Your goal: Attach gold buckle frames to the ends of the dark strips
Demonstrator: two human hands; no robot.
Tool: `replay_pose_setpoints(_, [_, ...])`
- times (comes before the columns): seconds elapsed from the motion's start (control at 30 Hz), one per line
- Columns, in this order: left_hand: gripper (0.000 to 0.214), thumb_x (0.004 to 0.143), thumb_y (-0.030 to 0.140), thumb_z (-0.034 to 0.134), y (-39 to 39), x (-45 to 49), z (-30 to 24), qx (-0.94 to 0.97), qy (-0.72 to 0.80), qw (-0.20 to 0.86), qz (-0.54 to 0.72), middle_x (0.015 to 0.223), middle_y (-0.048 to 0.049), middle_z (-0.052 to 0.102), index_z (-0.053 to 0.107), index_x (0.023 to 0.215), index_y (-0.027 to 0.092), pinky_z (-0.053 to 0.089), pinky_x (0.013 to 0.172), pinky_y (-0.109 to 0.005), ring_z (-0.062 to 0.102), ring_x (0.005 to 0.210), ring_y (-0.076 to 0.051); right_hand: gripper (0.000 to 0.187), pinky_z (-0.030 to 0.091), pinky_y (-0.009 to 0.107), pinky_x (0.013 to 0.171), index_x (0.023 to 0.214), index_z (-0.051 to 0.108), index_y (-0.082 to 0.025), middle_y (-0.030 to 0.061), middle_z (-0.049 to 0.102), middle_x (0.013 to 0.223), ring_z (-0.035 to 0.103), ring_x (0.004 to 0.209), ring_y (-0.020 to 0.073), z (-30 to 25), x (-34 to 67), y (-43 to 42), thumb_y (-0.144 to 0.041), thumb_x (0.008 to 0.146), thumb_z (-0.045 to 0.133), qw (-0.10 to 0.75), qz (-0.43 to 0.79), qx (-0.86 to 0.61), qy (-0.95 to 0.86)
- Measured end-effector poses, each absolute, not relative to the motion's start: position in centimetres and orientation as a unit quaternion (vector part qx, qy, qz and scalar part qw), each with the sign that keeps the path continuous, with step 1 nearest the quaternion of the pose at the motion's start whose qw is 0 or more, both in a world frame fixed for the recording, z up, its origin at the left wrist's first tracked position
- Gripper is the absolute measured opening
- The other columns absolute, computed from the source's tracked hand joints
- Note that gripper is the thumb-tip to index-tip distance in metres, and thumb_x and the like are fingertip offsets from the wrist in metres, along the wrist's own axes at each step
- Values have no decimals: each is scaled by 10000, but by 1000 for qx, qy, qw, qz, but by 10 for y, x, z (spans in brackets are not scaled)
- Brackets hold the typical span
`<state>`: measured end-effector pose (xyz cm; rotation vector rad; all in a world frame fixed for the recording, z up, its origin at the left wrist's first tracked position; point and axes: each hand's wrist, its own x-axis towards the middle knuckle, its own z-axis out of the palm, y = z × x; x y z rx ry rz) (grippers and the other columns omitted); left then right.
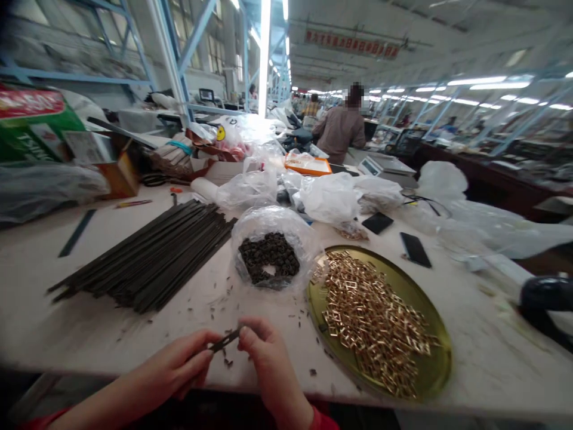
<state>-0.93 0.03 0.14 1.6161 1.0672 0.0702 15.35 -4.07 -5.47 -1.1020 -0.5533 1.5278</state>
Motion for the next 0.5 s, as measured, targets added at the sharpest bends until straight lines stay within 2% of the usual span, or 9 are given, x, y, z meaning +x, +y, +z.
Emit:
replay_pose_setpoints(0.07, [500, 841, 418, 316, 1, -9, -4, 695, 462, 548, 49, 618, 51, 516, 334, 1272, 165, 394, 637, -249, 490, 592, -153, 315, 369, 228, 622, 892, 651, -157, -14, 579, 677, 485, 609, 94, -53, 152, -40, -334, 646, 733, 581, 652, -441, -207])
replay_pose_setpoints(0.17, [631, 834, 455, 275, 5, -4, -11, 700, 453, 546, 83, 584, 56, 488, 188, 1360, 118, 382, 744, -282, 510, 644, -173, 324, 356, 224, 604, 866, 650, -141, -13, 572, 684, 466, 579, 77, -50, 149, -37, -342, 630, 743, 583, 676, -402, -203])
replay_pose_setpoints(0.33, [658, 859, 519, 244, 13, 12, -15, 683, 425, 587, 92, 569, 53, 508, 152, 1390, 142, 378, 733, -268, 507, 629, -171, 376, 359, 221, 613, 860, 645, -144, -15, 576, 680, 477, 622, 87, -41, 170, -31, -409, 613, 742, 534, 649, -453, -297])
replay_pose_setpoints(0.5, [693, 845, 514, 219, 14, 23, -38, 689, 416, 583, 114, 554, 48, 477, 102, 1402, 119, 372, 657, -273, 470, 574, -171, 385, 332, 209, 504, 740, 581, -148, -47, 508, 572, 427, 508, 76, -37, 184, -25, -470, 586, 726, 518, 627, -495, -305])
